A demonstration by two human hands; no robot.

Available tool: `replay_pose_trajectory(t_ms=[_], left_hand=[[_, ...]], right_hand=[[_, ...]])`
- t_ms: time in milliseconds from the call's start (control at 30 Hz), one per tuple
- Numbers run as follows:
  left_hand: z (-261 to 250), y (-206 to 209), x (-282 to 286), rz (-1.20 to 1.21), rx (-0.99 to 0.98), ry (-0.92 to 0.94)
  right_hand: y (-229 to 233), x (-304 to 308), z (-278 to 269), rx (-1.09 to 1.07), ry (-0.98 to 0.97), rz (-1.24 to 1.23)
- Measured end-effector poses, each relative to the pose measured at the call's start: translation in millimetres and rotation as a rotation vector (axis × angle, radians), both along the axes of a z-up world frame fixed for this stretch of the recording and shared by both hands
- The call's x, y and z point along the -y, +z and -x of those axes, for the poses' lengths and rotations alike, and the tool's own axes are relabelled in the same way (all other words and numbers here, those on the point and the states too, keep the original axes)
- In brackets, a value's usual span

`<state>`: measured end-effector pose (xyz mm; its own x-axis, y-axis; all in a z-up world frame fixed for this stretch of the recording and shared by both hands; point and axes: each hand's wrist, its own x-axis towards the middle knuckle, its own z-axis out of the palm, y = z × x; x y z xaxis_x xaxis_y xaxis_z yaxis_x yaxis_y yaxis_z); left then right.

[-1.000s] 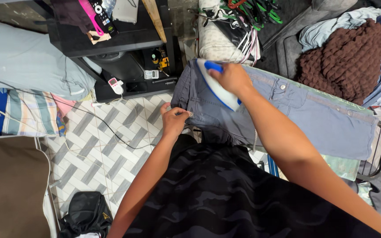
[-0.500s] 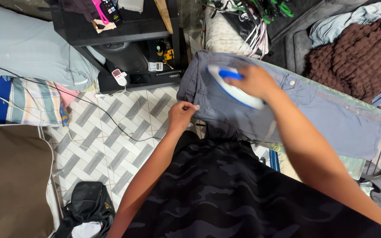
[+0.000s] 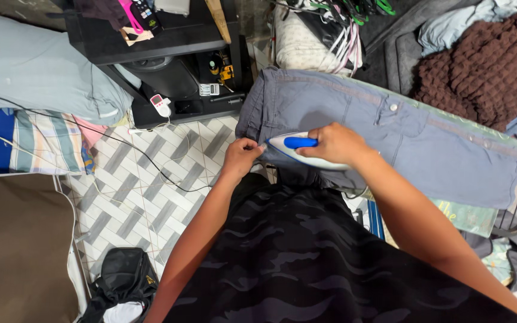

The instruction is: The person irons a pair of gray shorts on a small tabletop ironing board, moving a blue and white iron across the fabric while holding the garment flat with the other hand. They reposition and flip the shorts partway through and continue ironing the other side.

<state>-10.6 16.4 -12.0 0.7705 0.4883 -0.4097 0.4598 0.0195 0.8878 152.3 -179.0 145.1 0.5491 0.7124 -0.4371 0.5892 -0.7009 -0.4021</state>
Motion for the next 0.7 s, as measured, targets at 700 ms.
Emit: replay_pose_trajectory(t_ms=[700], left_hand=[[-7.2,22.1,4.3,0.02,-0.098,0.023]], right_hand=[[-16.0,-13.4,-56.8,0.109,-0.203,-0.024]])
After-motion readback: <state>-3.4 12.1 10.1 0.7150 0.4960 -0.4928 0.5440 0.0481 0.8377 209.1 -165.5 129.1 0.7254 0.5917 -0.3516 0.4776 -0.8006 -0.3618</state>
